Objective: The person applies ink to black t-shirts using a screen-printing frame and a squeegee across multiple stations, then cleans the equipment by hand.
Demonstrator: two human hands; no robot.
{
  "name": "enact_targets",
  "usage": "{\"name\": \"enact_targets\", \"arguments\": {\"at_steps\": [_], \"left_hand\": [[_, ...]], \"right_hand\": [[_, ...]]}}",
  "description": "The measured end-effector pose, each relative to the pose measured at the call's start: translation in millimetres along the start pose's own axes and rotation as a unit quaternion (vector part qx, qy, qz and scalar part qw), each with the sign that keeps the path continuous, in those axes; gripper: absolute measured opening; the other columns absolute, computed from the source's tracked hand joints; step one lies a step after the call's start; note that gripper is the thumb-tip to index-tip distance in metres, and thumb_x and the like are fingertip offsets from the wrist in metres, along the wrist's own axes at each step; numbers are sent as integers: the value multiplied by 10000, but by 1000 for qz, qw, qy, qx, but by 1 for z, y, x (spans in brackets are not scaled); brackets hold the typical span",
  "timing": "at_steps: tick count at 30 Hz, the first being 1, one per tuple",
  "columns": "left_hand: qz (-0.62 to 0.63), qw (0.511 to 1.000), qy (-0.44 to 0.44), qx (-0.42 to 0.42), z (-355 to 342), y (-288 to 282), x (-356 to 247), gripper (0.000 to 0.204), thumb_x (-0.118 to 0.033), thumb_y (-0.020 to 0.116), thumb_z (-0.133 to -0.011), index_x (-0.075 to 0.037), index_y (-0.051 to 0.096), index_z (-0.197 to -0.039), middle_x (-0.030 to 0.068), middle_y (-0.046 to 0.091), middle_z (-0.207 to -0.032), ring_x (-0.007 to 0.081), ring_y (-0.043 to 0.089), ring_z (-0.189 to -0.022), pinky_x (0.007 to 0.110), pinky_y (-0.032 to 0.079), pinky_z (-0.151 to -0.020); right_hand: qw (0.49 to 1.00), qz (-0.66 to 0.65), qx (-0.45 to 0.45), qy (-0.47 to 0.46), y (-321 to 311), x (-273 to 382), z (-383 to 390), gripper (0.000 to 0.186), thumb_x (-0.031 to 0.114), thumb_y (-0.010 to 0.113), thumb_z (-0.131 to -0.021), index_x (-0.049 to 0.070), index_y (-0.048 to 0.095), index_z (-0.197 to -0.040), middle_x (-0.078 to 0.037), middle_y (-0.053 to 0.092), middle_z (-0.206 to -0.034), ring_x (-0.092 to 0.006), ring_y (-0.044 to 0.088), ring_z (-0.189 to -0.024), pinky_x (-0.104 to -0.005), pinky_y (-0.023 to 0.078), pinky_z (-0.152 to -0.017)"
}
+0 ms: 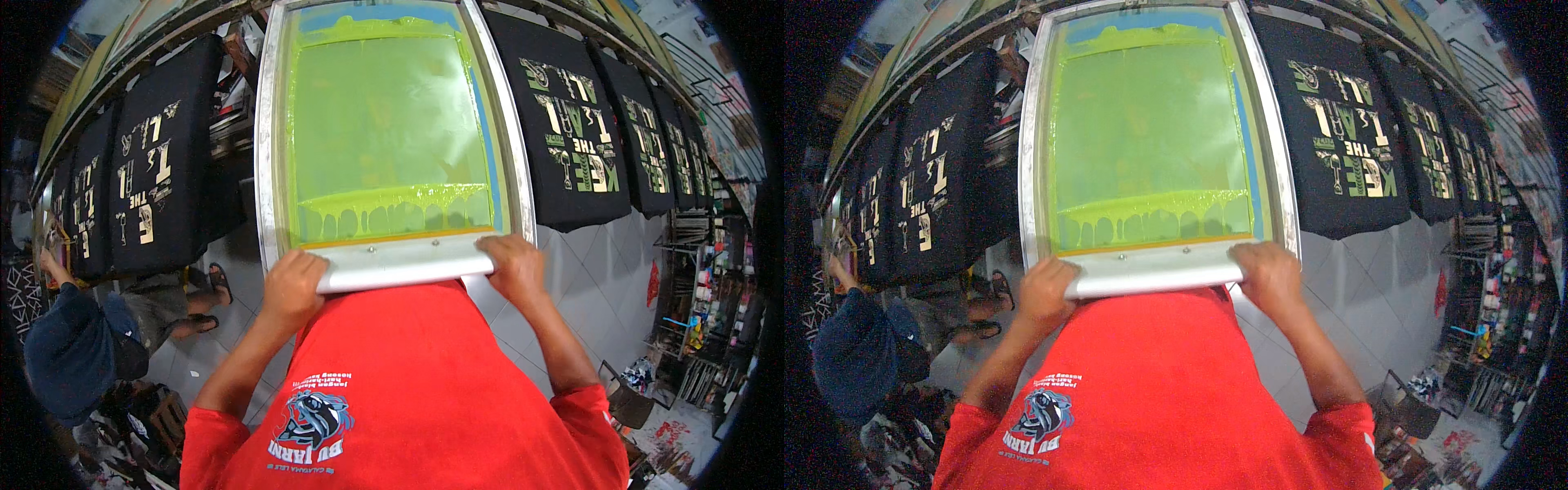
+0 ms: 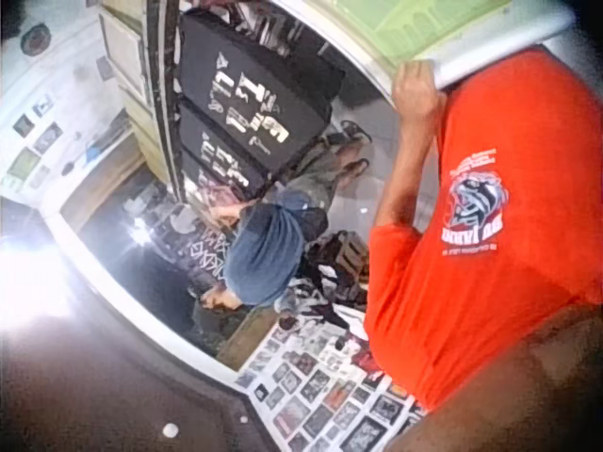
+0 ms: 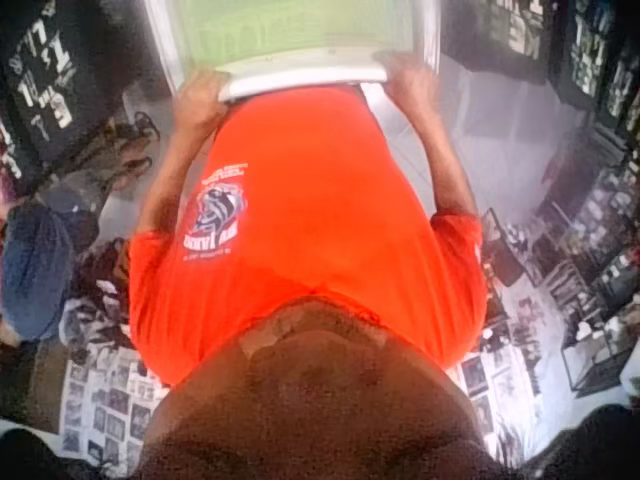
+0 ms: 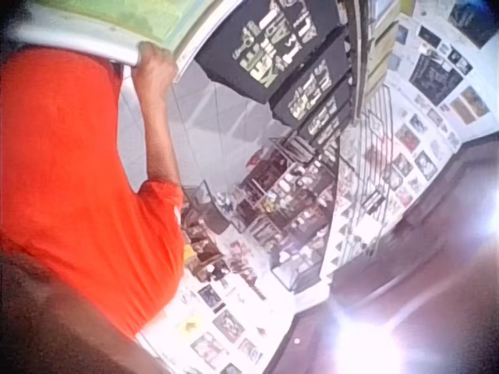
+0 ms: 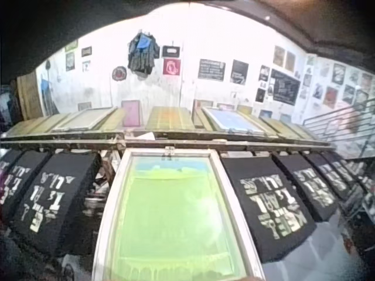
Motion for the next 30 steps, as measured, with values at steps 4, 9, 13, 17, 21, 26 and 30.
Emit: {"name": "enact_targets", "arguments": {"at_steps": [4,9,13,17,21,26,30], "left_hand": [[-9,999,-5,-37,-2,13,8,358,-64,695,-591,-41,650,-945,98,656,-925,285,621,-858,377,529,-758],[-30,999,27,-13,-37,15,30,418,-73,727,-578,-10,658,-985,136,664,-977,312,634,-895,408,537,-798],[-34,999,26,-7,-77,9,50,416,-30,693,-570,-2,656,-984,132,664,-981,307,630,-889,393,535,-812],[-53,998,30,-18,-130,-4,68,391,-10,670,-585,-13,655,-975,103,653,-947,277,613,-851,356,536,-790],[-60,997,23,-37,-177,-5,102,375,16,692,-579,-21,640,-949,121,645,-917,321,608,-816,394,516,-738],[-74,996,1,-41,-248,-18,141,417,1,738,-564,-93,609,-949,86,630,-917,310,591,-884,395,518,-762],[-132,987,19,-87,-307,-23,181,394,-46,774,-565,-101,630,-928,95,630,-906,309,604,-892,404,517,-754]], "right_hand": [[997,36,-63,-7,18,-3,-2,337,91,726,-625,98,693,-960,-47,707,-990,-227,664,-875,-343,538,-760],[1000,23,-1,-10,27,-18,-44,397,45,704,-611,95,686,-1004,-35,695,-1044,-217,652,-919,-330,539,-759],[999,27,6,-17,30,-34,-82,433,8,695,-601,95,686,-1024,-41,693,-1058,-223,652,-918,-334,538,-767],[999,43,5,-30,35,-56,-133,517,-16,716,-556,93,677,-1059,-55,687,-1089,-238,650,-928,-345,539,-789],[999,31,3,-30,39,-79,-190,572,-29,737,-516,100,669,-1069,-70,680,-1107,-261,646,-948,-358,540,-817],[997,44,-49,-35,38,-109,-270,441,-8,725,-588,141,679,-1000,-63,699,-992,-270,662,-874,-373,544,-733],[995,70,-56,-35,43,-130,-333,454,-11,700,-603,188,690,-1011,-51,698,-975,-277,659,-874,-379,546,-742]]}}
Point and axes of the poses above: each hand's wrist, its own z-axis away from the middle knuckle, its own y-axis out of the palm, x = y × z, the point moved 10 cm from there along -z, towards the middle knuckle
